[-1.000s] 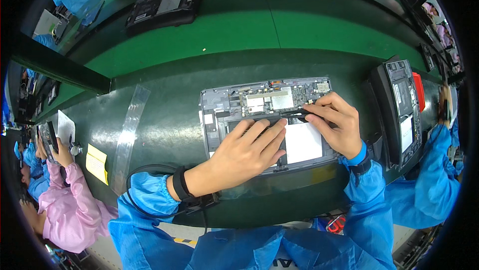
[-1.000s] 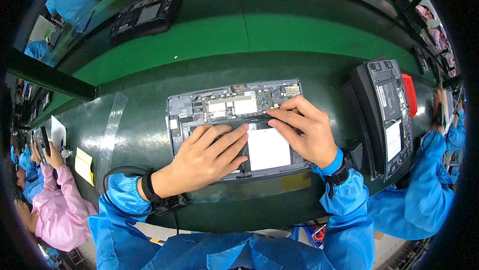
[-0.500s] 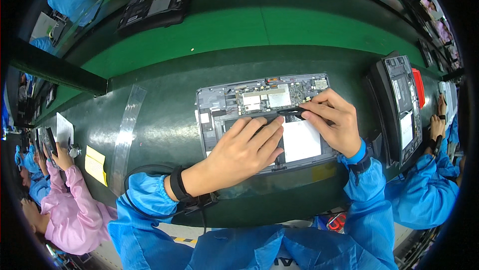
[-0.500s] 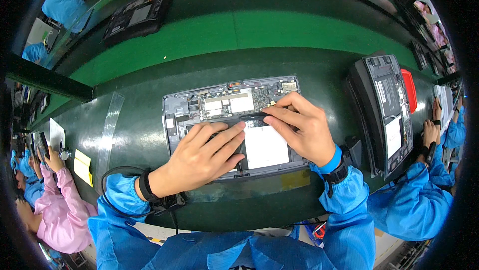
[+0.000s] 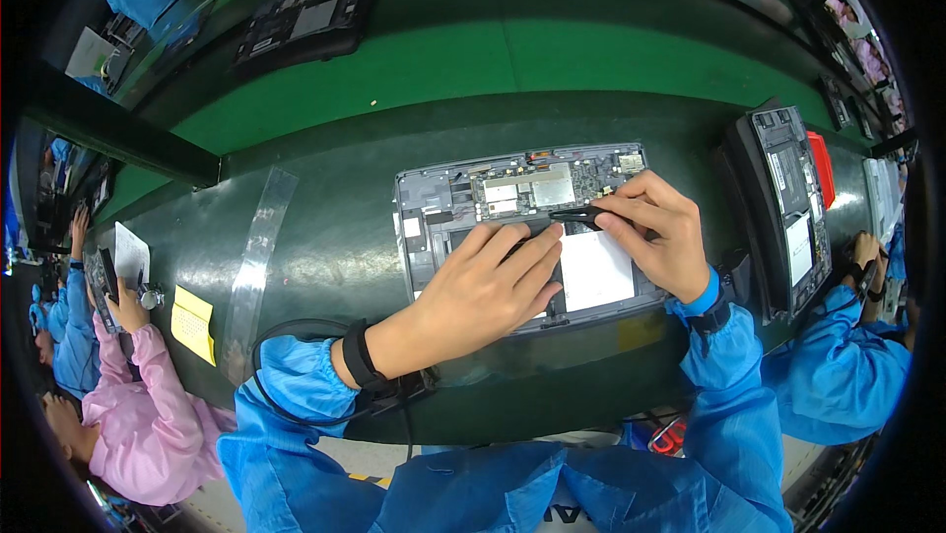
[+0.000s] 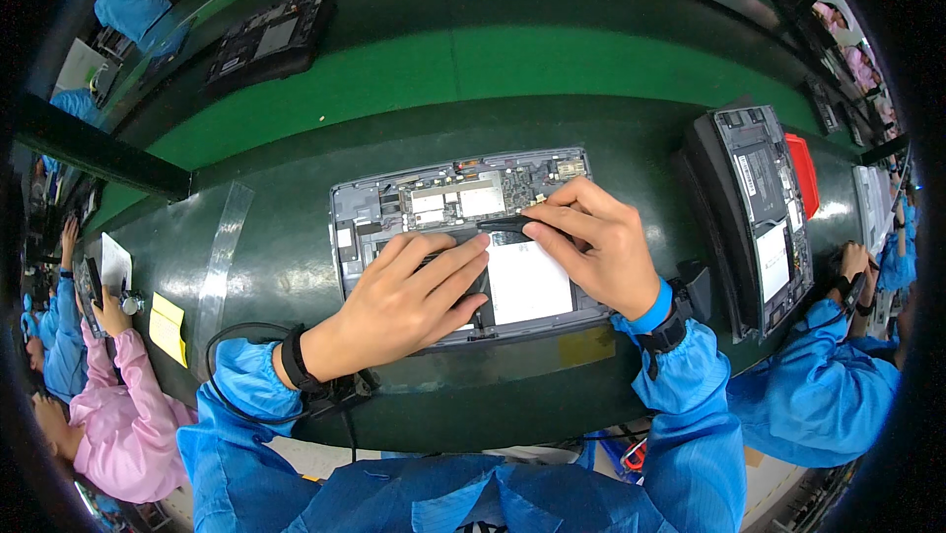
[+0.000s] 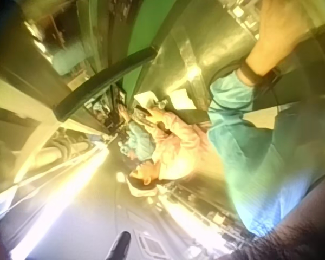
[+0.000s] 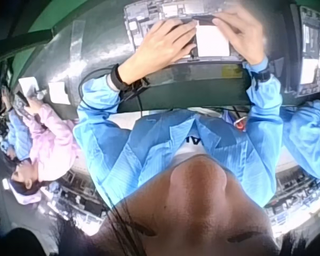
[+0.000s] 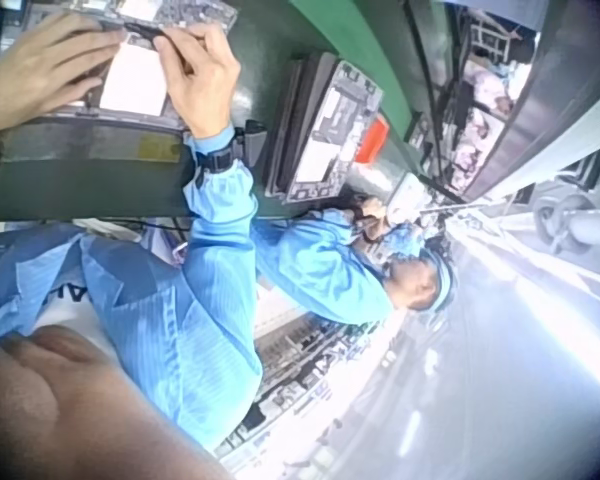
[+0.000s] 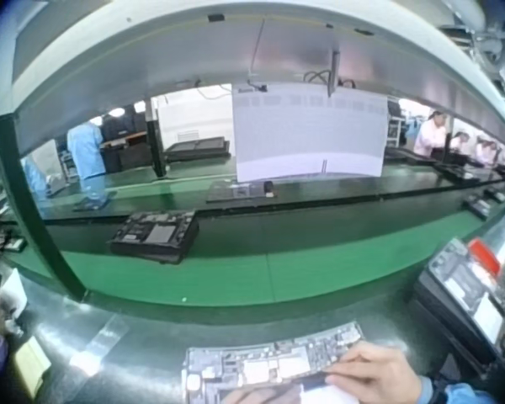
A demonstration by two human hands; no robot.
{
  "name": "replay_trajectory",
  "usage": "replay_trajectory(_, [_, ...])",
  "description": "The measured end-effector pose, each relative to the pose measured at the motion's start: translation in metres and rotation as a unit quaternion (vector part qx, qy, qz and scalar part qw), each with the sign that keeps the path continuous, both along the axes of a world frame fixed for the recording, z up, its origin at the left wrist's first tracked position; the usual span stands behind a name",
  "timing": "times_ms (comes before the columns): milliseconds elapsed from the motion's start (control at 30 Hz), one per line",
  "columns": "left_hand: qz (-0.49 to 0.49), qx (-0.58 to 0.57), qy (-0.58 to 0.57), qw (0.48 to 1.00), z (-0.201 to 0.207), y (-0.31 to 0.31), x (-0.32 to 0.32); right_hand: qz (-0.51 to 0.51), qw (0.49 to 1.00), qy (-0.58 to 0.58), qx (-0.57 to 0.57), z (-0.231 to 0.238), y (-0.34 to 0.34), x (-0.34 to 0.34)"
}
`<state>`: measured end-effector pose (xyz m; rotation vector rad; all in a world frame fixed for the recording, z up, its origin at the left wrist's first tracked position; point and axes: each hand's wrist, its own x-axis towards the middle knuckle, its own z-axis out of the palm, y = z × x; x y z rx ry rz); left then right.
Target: The person assembles electronic components onto a tablet chassis, then applies adhesive tape to the chassis. This is done using a prying tool, tweezers, and a screwdriver to manipulate the circuit board, battery, and ribbon cable.
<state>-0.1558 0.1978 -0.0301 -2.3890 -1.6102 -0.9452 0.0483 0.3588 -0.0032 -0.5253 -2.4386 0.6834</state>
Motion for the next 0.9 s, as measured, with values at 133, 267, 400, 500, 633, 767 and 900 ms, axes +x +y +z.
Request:
replay_trajectory(133, [0.002, -0.006, -0.002, 1.000, 0.002, 0.000, 0.001, -0.003, 1.000, 0.009, -0.006, 0.000, -0.001, -0.001])
replay_trajectory(267, [0.005, -0.010, -0.008, 1.000, 0.002, -0.001, 0.000, -0.029, 0.999, -0.021, -0.021, 0.013, -0.006, -0.001])
replay_trajectory(400, [0.009, -0.007, -0.007, 1.000, 0.002, -0.001, 0.000, -0.075, 0.994, -0.069, -0.029, 0.029, -0.001, 0.002])
replay_trajectory(500, [0.006, -0.010, -0.005, 1.000, 0.002, -0.001, 0.000, -0.084, 0.985, -0.122, -0.091, 0.040, 0.001, -0.005])
replay_trajectory(633, [0.002, -0.011, -0.009, 1.000, -0.001, -0.001, -0.001, -0.064, 0.978, -0.172, -0.098, 0.046, 0.004, -0.018])
replay_trajectory(767, [-0.003, -0.011, -0.017, 1.000, -0.003, -0.002, -0.001, -0.050, 0.966, -0.222, -0.120, 0.048, 0.015, -0.024])
replay_trajectory(900, [-0.002, -0.008, -0.022, 1.000, -0.004, -0.002, -0.001, -0.038, 0.961, -0.235, -0.139, 0.051, 0.018, -0.028])
